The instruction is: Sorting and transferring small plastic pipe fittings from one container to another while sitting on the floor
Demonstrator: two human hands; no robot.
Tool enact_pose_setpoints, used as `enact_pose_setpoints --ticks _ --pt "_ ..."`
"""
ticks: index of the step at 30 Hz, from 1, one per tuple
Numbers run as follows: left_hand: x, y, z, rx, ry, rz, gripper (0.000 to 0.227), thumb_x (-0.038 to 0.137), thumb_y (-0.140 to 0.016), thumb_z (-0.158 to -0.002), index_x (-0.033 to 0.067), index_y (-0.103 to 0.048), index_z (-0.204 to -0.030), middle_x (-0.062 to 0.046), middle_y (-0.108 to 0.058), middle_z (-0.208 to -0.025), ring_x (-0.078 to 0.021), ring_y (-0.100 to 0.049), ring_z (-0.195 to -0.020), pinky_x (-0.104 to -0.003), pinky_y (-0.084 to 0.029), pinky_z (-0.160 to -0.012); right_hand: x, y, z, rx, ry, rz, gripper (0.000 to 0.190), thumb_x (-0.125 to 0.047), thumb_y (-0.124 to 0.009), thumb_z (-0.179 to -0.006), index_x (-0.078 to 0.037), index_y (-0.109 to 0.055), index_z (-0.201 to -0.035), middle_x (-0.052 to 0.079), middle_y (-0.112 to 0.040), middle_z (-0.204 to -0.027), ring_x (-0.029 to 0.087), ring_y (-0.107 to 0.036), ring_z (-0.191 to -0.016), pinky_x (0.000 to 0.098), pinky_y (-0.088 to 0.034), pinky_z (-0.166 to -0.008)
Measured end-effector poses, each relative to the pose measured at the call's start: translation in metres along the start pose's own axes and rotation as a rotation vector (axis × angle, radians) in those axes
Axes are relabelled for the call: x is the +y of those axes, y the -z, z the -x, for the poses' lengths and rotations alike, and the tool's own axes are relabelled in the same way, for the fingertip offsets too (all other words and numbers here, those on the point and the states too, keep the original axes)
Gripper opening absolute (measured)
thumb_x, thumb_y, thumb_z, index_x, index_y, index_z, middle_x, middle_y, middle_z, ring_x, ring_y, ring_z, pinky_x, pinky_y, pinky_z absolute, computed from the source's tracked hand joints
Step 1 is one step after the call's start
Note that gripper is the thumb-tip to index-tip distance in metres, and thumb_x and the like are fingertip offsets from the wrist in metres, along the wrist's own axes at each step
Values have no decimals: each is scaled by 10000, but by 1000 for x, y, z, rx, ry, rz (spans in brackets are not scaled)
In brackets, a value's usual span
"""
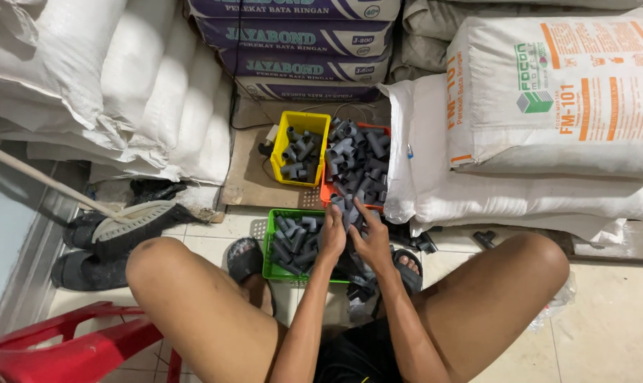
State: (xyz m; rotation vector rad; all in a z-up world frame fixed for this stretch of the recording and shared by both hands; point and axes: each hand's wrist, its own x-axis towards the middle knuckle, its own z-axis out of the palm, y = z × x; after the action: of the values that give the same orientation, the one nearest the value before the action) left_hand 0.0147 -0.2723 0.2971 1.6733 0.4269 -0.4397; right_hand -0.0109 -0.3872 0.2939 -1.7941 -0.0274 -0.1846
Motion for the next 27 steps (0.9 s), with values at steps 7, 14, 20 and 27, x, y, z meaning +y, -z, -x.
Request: enact_pose_setpoints --ticks 7,14,20,27 --pt "-11 -22 2 -147 -97 33 742 576 -218 -1064 53 -290 -1586 -285 -310 -1604 -460 -275 -1484 -580 -238 -1229 14 13 -7 354 -48 286 98 -143 -762 -857 -173 -784 -948 84 -739 -775 275 -727 -749 383 -569 -599" --pt "-23 -37 4 -128 -81 153 677 495 -219 -1106 68 -162 -1628 -222 -184 -1671 -376 -203 -1532 -526 -217 -1248 26 0 -4 485 -204 313 162 -207 -712 -907 -54 -721 -961 259 -695 -865 458 -686 -891 519 -519 -762" --pt "-28 -30 -13 -77 -55 153 794 683 -220 -1037 167 -203 -1641 -201 -292 -1644 -391 -272 -1508 -524 -226 -1241 9 -5 0 337 -195 358 172 -229 -708 -924 -125 -746 -1055 195 -737 -910 432 -706 -939 516 -552 -782" --pt "14 -24 19 -157 -41 2 728 613 -165 -1047 187 -175 -1637 -237 -327 -1613 -420 -329 -1472 -551 -297 -1199 23 0 -4 385 -332 347 291 -320 -640 -980 -47 -734 -943 244 -712 -869 460 -689 -894 546 -504 -740"
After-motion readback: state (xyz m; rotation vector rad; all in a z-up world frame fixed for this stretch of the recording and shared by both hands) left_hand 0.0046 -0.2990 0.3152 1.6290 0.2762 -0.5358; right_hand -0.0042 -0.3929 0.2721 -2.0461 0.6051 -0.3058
